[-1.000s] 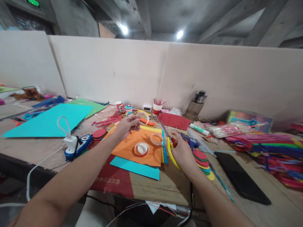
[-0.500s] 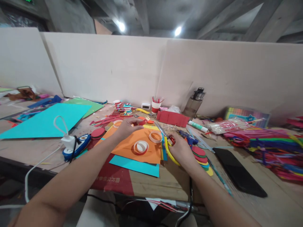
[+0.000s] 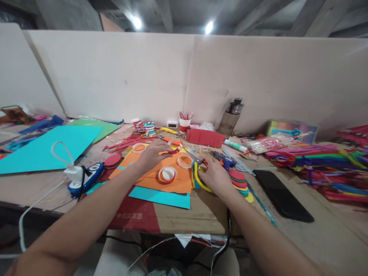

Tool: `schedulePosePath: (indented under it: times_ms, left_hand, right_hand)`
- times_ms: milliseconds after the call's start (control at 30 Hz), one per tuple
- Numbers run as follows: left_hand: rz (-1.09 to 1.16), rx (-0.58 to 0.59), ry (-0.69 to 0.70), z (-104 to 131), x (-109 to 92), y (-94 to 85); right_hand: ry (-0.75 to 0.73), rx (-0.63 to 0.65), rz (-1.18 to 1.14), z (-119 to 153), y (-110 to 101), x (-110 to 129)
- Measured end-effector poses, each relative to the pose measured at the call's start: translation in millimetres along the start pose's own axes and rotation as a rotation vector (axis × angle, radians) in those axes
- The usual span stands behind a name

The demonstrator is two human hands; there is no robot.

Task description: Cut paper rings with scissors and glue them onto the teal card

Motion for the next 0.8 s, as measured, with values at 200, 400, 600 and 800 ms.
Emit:
schedulePosePath:
  times_ms: [200,400,600,800]
  left_hand:
    - [-0.025,0.071,0.092,-1.3,-0.8,1.2]
    - [-0.042,0.136,0.087,-2.5,-10.4,1.4]
    - [0.032,0.248,0.206,-4.2,-29.2,4.1]
    - [0.099,0.265,0.201,-3.2,-30.7,5.5]
  right_hand:
    - [-0.031,0.039,0.064,1.7,-0.9,-1.2]
    - [-0.225,-0.203,-0.254,4.0,-14.3,10.3]
    - [-0.437,0.071,-0.950,4.4,-26.8,44.7]
    - [-0.417,0.054,-1.056,-8.7,-25.7,57.6]
Point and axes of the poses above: each hand's wrist, its own z-axis away from the middle knuckle, its own y-axis out of the palm, x = y × z, the point moved 2 cm from there along -z, towards the middle knuckle, and after that the axes turned 10 degrees about z, right-handed, at the moved point
